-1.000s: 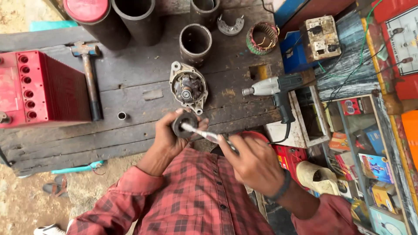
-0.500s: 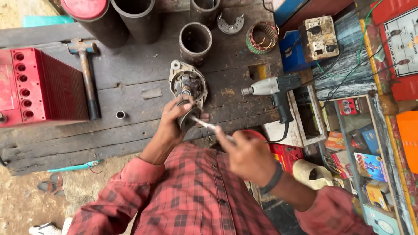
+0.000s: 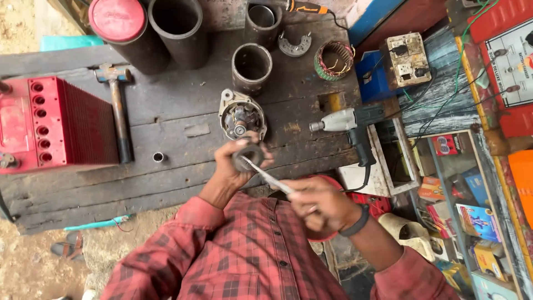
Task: Disassembling, cleaning, and inspecting a motorcycle alternator assembly on a workshop workbench using various hand tools.
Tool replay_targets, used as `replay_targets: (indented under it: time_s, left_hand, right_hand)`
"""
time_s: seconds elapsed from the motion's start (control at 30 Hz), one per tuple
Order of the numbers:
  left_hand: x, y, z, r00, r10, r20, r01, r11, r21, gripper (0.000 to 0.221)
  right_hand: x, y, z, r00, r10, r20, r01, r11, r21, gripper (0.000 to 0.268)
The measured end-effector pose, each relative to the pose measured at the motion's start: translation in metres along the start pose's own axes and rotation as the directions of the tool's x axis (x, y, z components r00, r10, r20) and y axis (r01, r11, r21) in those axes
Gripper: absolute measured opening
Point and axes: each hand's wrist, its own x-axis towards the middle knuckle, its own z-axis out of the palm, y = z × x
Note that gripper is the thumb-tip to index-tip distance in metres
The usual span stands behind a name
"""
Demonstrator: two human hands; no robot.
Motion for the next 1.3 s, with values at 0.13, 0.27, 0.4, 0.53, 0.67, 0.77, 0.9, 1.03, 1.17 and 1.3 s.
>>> replay_targets:
  time_s: [0.13, 0.27, 0.4, 0.53, 0.67, 0.77, 0.9, 1.03, 1.17, 1.3]
  left_hand:
    - [-0.006, 0.002, -0.003, 0.979, 0.161, 0.126, -0.128, 0.964, -0.235, 0.035]
    - [-0.017, 0.01, 0.014, 0.994, 0.089, -0.057, -0.1, 0.965, -0.241, 0.039]
    - [-0.016, 0.003, 0.012, 0.99, 0.134, 0.035, -0.124, 0.97, -0.208, 0.041]
    - [-0.019, 0.002, 0.026, 0.996, 0.076, 0.036, -0.073, 0.995, -0.061, 0.04]
    - [-0.011, -0.003, 0.019, 0.983, 0.139, 0.122, -0.156, 0.978, 0.136, 0.034]
    - [-0.01, 0.003, 0.01, 0.964, 0.179, 0.196, -0.217, 0.957, 0.194, 0.034]
    - [-0.02, 0.013, 0.016, 0.975, 0.124, 0.186, -0.153, 0.977, 0.147, 0.037]
    - [-0.015, 0.015, 0.013, 0.978, 0.172, 0.116, -0.185, 0.976, 0.118, 0.04]
    - [-0.018, 0.016, 0.011, 0.969, 0.206, 0.139, -0.22, 0.971, 0.093, 0.041]
    - [-0.02, 0.016, 0.013, 0.968, 0.213, 0.129, -0.224, 0.971, 0.081, 0.041]
  right_hand:
    - [-0.018, 0.003, -0.004, 0.989, -0.132, -0.067, 0.131, 0.991, -0.028, 0.052]
    - [-0.027, -0.003, 0.017, 0.814, -0.555, 0.174, 0.562, 0.674, -0.48, 0.04]
    - [-0.03, -0.012, 0.058, 0.731, -0.673, 0.116, 0.474, 0.377, -0.796, 0.038]
    - [-0.021, -0.01, 0.072, 0.803, -0.589, -0.094, -0.067, 0.067, -0.995, 0.059]
    - [-0.013, -0.021, 0.087, 0.806, -0.581, -0.118, -0.281, -0.198, -0.939, 0.058]
    - [-0.019, -0.005, 0.067, 0.835, -0.551, 0.014, 0.166, 0.226, -0.96, 0.046]
    - [-0.022, -0.027, 0.07, 0.59, -0.779, 0.214, 0.479, 0.124, -0.869, 0.035]
    - [-0.003, 0.006, 0.085, 0.754, -0.652, -0.081, -0.017, 0.104, -0.994, 0.05]
    - [-0.012, -0.005, 0.08, 0.666, -0.727, -0.166, 0.059, 0.274, -0.96, 0.048]
    - [0.008, 0.022, 0.095, 0.72, -0.692, -0.06, -0.013, 0.074, -0.997, 0.053]
